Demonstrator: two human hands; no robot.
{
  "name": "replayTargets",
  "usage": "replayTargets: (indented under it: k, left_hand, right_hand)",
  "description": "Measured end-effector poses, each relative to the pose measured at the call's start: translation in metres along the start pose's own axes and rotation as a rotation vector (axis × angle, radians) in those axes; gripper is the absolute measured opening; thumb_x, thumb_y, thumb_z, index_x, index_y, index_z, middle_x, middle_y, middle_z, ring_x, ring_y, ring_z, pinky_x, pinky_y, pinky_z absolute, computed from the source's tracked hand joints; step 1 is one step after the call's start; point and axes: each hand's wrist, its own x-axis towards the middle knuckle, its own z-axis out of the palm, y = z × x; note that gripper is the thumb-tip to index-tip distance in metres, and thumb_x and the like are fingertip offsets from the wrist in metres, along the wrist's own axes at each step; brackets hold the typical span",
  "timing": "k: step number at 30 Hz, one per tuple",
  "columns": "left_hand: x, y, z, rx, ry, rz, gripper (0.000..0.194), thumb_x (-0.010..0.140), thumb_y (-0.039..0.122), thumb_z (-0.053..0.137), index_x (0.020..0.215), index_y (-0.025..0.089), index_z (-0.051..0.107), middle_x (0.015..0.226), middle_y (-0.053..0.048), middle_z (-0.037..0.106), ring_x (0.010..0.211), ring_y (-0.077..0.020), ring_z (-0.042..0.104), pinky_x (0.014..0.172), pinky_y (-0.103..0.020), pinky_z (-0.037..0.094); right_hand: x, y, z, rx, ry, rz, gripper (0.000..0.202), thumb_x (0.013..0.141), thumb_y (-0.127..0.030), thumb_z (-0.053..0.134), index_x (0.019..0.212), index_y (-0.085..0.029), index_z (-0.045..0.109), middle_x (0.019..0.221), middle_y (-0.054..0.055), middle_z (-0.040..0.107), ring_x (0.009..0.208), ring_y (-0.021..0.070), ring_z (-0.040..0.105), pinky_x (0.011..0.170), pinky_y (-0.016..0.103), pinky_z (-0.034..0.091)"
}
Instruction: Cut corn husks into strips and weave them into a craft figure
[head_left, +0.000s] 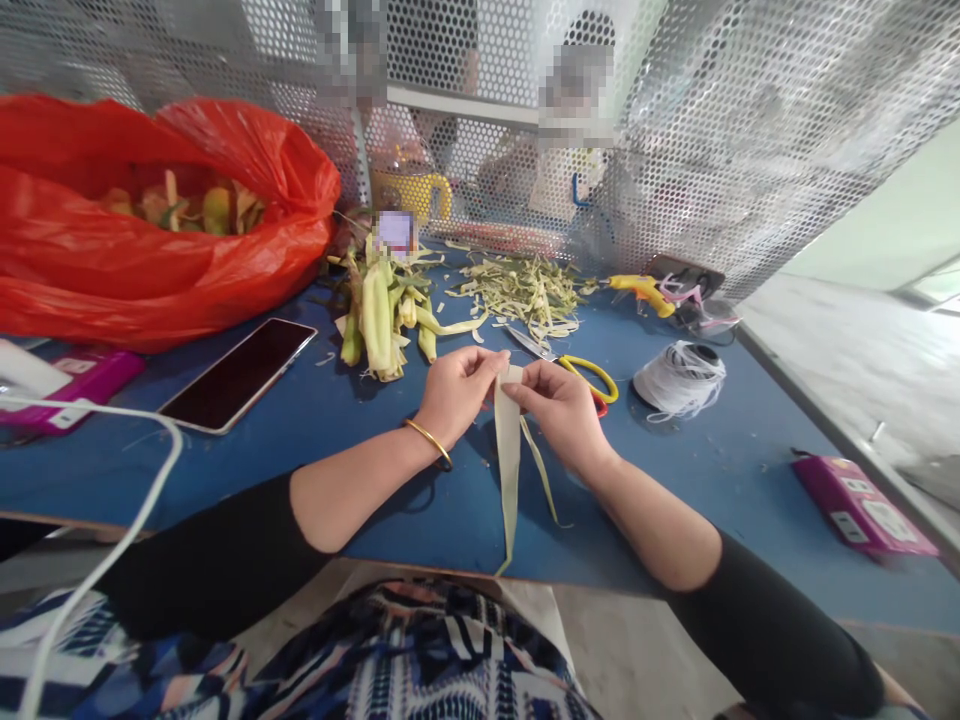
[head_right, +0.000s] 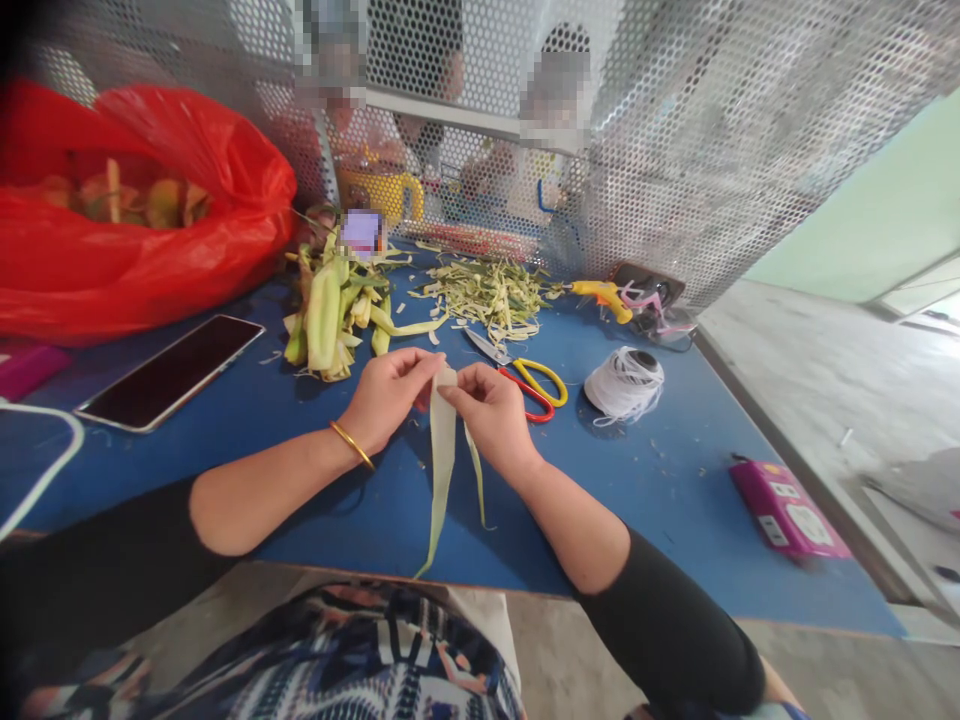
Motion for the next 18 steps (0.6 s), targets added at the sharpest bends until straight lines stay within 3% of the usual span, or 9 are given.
replayTargets:
  k: [7, 13, 15, 18]
  left_hand:
    - [-0.0057, 0.0035, 0.0055, -0.122, -0.061, -0.134, 0.016, 0.077, 0.027, 0.061, 0.063, 0.018, 0.060, 0.055, 0.003, 0.060, 0.049, -0.0099, 0.054, 0.048, -0.021, 0.044]
    - [-0.0023, 0.0023, 0.0053, -0.107, -0.004, -0.140, 0.017, 0.075, 0.026, 0.060, 0.060, 0.018, 0.057, 0.049, 0.005, 0.053, 0.044, -0.0089, 0.048, 0.043, -0.020, 0.040]
    - [-0.0015, 0.0023, 0.0045, -0.099, 0.008, -0.122, 0.017, 0.075, 0.025, 0.059, 0.059, 0.018, 0.056, 0.048, 0.006, 0.051, 0.043, -0.0085, 0.046, 0.041, -0.020, 0.039]
    - [-0.0011, 0.0017, 0.0033, -0.067, 0.033, -0.085, 0.015, 0.074, 0.022, 0.057, 0.060, 0.018, 0.056, 0.050, 0.005, 0.052, 0.044, -0.0084, 0.045, 0.041, -0.020, 0.039]
  right_hand:
    - [0.0000, -0.0006, -0.0017, 0.006, 0.067, -0.048, 0.027, 0.069, -0.039, 0.071, 0.064, -0.021, 0.052, 0.056, -0.004, 0.052, 0.053, 0.0110, 0.047, 0.053, 0.026, 0.039]
    - [-0.0072, -0.0094, -0.0020, -0.255, 0.085, -0.324, 0.015, 0.075, -0.027, 0.066, 0.065, -0.022, 0.055, 0.063, -0.002, 0.055, 0.061, 0.0128, 0.049, 0.061, 0.027, 0.043]
    - [-0.0084, -0.0094, -0.0010, -0.230, 0.045, -0.300, 0.011, 0.074, -0.026, 0.066, 0.070, -0.021, 0.057, 0.067, -0.001, 0.058, 0.063, 0.0132, 0.052, 0.063, 0.028, 0.045]
    - [-0.0073, -0.0037, 0.0009, -0.120, -0.028, -0.147, 0.017, 0.071, -0.030, 0.069, 0.075, -0.021, 0.056, 0.067, -0.002, 0.059, 0.060, 0.0126, 0.052, 0.057, 0.027, 0.043]
